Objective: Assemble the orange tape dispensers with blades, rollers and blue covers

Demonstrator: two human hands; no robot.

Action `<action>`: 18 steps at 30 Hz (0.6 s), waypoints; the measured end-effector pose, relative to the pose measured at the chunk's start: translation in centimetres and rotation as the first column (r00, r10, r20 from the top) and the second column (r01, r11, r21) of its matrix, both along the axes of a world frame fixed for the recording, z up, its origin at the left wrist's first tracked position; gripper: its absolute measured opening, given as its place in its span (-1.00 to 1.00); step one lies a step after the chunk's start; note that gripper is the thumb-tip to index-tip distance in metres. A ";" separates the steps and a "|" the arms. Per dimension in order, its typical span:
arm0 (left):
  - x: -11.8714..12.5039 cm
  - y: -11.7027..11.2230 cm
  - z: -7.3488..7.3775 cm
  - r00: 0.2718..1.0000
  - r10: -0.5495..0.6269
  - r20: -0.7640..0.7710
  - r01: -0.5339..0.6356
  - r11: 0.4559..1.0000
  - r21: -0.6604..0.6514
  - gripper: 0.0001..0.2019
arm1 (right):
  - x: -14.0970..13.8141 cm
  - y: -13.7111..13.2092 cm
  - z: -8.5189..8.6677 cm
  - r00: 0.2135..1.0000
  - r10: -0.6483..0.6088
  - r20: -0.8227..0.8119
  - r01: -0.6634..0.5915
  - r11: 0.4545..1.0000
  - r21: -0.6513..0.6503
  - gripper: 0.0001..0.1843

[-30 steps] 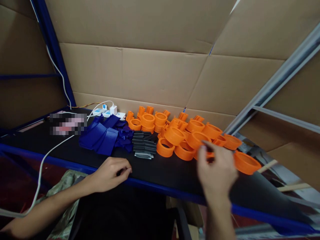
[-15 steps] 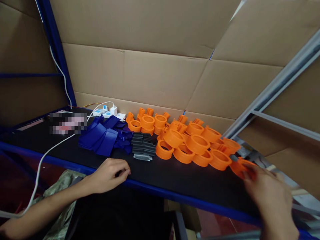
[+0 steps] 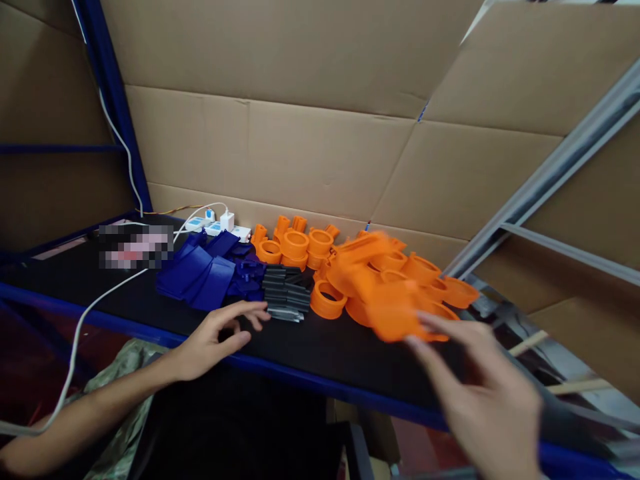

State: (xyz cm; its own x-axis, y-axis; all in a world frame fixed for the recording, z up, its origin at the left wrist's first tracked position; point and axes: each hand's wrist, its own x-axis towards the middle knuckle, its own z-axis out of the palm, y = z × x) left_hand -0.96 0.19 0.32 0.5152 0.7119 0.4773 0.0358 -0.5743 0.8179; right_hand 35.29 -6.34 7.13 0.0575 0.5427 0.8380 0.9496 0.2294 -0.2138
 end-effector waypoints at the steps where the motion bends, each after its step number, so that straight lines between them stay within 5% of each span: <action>1: -0.2 0.1 0.0 0.995 -0.077 0.069 0.081 0.995 -0.057 -0.42 | -2.9 -0.5 -0.3 0.969 0.238 -0.064 -0.243 0.967 -0.075 -0.70; 2: -0.4 0.1 0.0 0.981 -0.149 0.127 0.161 0.982 -0.097 -0.34 | -5.6 -0.8 -0.8 0.900 0.419 -0.121 -0.435 0.883 -0.178 -0.77; 4: -0.6 0.2 -0.1 0.941 -0.239 0.240 0.283 0.943 -0.172 -0.32 | -9.9 -0.9 -1.8 0.763 0.592 -0.260 -0.646 0.681 -0.346 -0.80; 6: -0.6 0.3 -0.1 0.903 -0.213 0.373 0.321 0.912 -0.255 -0.43 | -12.6 -0.4 -2.7 0.702 0.618 -0.355 -0.711 0.579 -0.398 -0.76; 8: -0.5 0.4 -0.1 0.867 -0.091 0.489 0.286 0.896 -0.341 -0.53 | -13.6 0.6 -3.0 0.660 0.645 -0.384 -0.750 0.536 -0.388 -0.78; 10: -0.3 0.5 0.0 0.841 0.030 0.540 0.243 0.871 -0.428 -0.57 | -13.4 2.1 -3.0 0.668 0.662 -0.339 -0.743 0.576 -0.340 -0.80; 14: 0.0 0.3 0.2 0.861 0.069 0.504 0.245 0.812 -0.530 -0.57 | -12.3 5.2 -3.5 0.845 0.530 -0.075 -0.518 0.773 -0.366 -0.78; 18: 0.0 0.2 0.1 0.920 0.044 0.391 0.180 0.836 -0.519 -0.62 | -12.4 6.9 -5.0 0.883 0.442 0.155 -0.328 0.820 -0.469 -0.75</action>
State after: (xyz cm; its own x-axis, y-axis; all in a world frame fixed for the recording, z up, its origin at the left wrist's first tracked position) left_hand -0.98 0.40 0.43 0.4353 0.8790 0.1949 -0.3562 -0.0307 0.9339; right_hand 22.86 0.54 2.09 -0.4073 0.7750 0.4832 0.8350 0.5303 -0.1467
